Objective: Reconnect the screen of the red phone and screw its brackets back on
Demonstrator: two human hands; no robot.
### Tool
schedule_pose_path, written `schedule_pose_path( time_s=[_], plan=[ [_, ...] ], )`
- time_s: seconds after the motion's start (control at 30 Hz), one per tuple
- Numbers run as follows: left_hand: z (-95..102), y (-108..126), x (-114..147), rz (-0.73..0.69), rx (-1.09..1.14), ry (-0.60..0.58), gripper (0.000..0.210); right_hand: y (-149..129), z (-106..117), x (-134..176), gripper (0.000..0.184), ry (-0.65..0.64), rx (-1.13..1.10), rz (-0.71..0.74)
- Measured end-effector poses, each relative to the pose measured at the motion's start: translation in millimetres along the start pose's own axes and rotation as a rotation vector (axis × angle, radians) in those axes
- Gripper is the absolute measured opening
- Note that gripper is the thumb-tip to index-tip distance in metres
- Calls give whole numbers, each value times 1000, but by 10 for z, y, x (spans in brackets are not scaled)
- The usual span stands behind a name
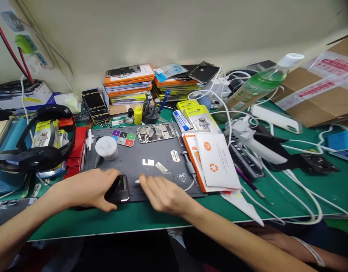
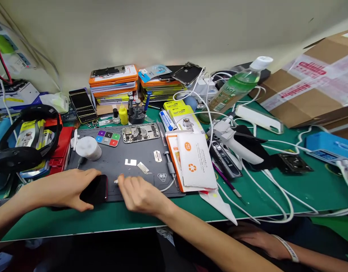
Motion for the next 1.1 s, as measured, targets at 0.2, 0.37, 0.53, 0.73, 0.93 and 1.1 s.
schedule_pose_path(
  time_s=[0.2, 0.37, 0.53, 0.73, 0.93, 1.1],
  plan=[
    [-45, -5, 81, 70, -76, -45, 54, 111, -37, 82, 28, -109, -287, -259],
    [-75, 53, 132, 58, -120, 22, 67, 117, -94, -98, 33, -325, -778, -557],
    [-46, 98, 95, 23, -183, 89, 67, 213, -161, -167, 39, -499, -1234, -773],
    [-2, 140, 28, -9, -222, 117, 68, 283, -297, -130, 39, -572, -1470, -957],
    [-19, 153, 11, -30, -238, 127, 67, 276, -359, -130, 41, -608, -1552, -999],
    [-45, 143, 3, -48, -229, 130, 66, 272, -406, -132, 40, -632, -1583, -1003]
  ],
)
Point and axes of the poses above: each hand's wrist, its own x-axis away from the middle knuckle, its own z-axis out of the back of the hand, y = z × x, the point moved 6 cm from there along -x, towards the middle knuckle, and after that the axes turned 5 degrees about -x, right-handed, at the moved point
